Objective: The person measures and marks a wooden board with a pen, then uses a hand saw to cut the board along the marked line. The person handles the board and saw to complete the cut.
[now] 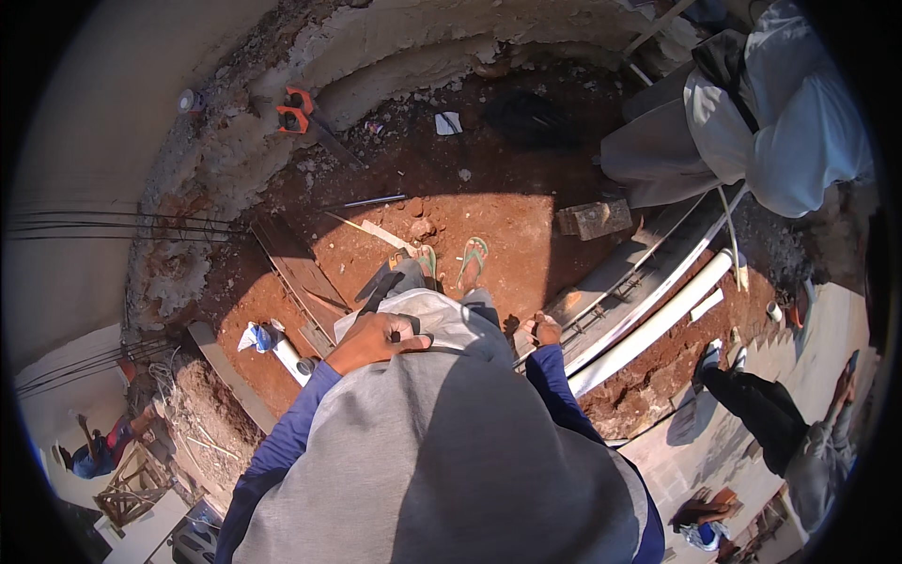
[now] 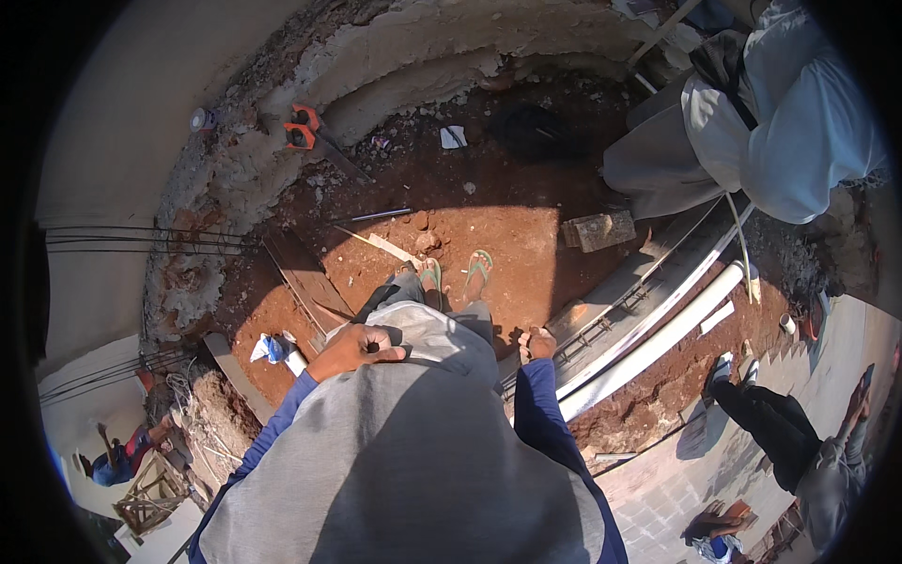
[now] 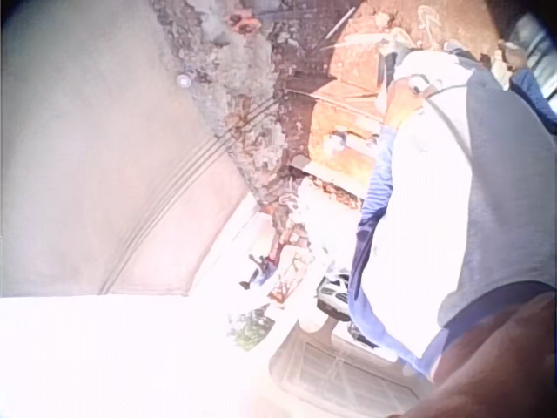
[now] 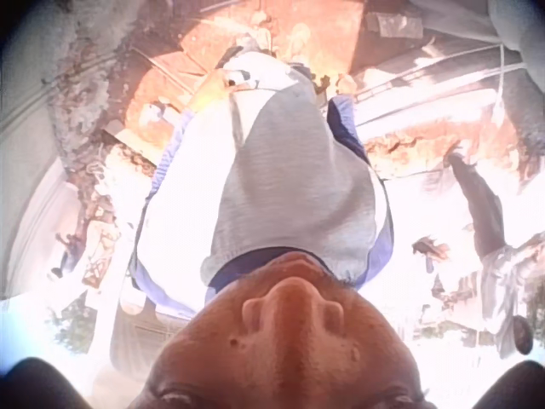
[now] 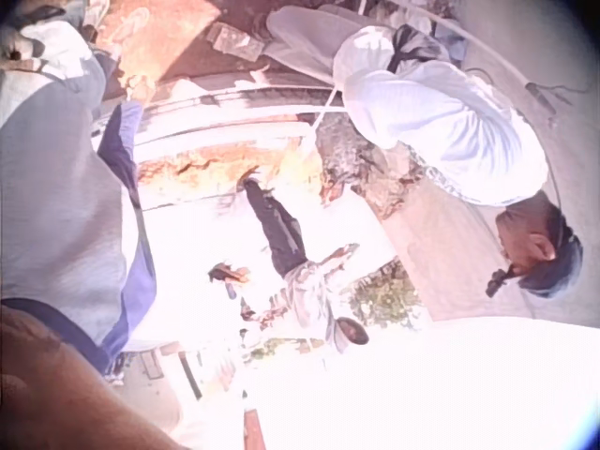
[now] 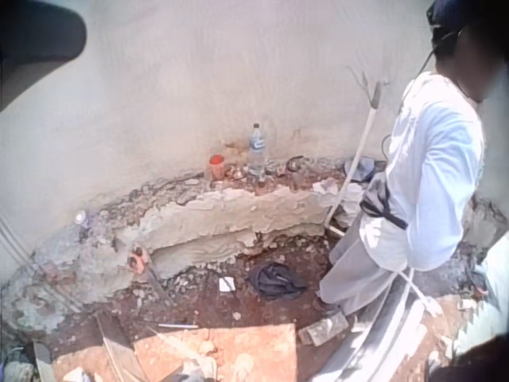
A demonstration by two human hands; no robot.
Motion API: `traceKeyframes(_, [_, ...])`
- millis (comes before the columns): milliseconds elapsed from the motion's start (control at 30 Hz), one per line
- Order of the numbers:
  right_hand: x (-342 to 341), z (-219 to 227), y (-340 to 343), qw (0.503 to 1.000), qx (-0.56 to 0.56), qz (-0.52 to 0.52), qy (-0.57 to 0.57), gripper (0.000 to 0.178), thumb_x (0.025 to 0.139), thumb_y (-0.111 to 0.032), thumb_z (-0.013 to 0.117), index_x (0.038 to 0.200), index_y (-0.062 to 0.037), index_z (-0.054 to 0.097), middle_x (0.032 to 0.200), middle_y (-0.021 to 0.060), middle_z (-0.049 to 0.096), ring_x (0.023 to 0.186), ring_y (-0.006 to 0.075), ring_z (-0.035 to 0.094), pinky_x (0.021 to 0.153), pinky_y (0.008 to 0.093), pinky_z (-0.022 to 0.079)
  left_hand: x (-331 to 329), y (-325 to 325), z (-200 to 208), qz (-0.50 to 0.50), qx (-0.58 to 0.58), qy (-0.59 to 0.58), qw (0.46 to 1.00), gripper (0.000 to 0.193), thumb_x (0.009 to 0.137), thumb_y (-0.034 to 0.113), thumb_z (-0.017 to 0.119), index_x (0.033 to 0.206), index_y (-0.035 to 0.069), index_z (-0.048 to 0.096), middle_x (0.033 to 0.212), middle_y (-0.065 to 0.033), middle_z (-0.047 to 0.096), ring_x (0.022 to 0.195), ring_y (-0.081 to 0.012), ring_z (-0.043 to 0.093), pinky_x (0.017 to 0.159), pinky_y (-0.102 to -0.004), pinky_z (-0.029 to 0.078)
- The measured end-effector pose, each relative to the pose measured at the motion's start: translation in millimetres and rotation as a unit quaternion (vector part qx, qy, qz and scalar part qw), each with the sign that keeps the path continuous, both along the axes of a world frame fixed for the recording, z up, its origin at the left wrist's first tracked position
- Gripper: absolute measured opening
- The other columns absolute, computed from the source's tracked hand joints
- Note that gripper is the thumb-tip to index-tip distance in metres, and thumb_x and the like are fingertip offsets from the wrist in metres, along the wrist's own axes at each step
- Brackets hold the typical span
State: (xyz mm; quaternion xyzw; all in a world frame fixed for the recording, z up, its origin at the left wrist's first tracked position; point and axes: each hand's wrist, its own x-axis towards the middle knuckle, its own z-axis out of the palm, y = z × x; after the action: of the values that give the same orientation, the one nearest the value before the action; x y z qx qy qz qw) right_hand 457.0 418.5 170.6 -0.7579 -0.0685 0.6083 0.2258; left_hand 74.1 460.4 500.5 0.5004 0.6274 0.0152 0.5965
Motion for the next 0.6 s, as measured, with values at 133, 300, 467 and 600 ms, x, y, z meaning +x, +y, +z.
traceKeyframes(133, [14.0,-20.0,34.0,0.997,0.059,-0.013,0.043,0.021,0.098,-0.026,0.059,0.105,-0.0065,0.063,0.086,0.0086,0.07,0.068,0.0183,0.069,0.05,0.0303,0.05,0.4,24.3,14.0,-0.018,-0.046,0.029,0.998,0.056,0.082,0.058,0.074,0.062,0.006,0.064,0.051,-0.0024,0.048,0.05,-0.0149,0.044,0.051,-0.0344,0.035])
traceKeyframes(300, [-6.7,-1.1,76.3,0.995,0.094,-0.027,-0.001,0.025,0.1,-0.031,0.058,0.111,-0.009,0.062,0.089,0.0086,0.069,0.073,0.0205,0.069,0.058,0.0342,0.053,2.0,45.6,19.7,0.007,-0.081,0.015,0.997,0.054,0.082,0.051,0.076,0.061,0.003,0.065,0.05,-0.0034,0.051,0.049,-0.0153,0.053,0.05,-0.033,0.042])
traceKeyframes(467, [-0.2,-3.6,64.0,0.995,0.083,-0.052,-0.01,0.019,0.1,-0.031,0.059,0.106,-0.013,0.061,0.08,0.0054,0.066,0.068,0.0212,0.069,0.052,0.0359,0.052,5.7,61.5,26.1,-0.039,-0.066,0.006,0.997,0.053,0.084,0.045,0.076,0.057,0.002,0.06,0.051,-0.0015,0.047,0.051,-0.0132,0.042,0.05,-0.034,0.036])
traceKeyframes(600, [-2.7,-3.1,41.1,0.995,0.041,-0.088,-0.015,0.017,0.101,-0.028,0.058,0.106,-0.0119,0.06,0.079,0.0065,0.066,0.065,0.0214,0.068,0.047,0.0346,0.05,1.4,73.7,3.3,-0.087,-0.032,0.014,0.996,0.056,0.085,0.048,0.072,0.062,-0.002,0.062,0.052,-0.0071,0.05,0.052,-0.0181,0.045,0.053,-0.0376,0.039])
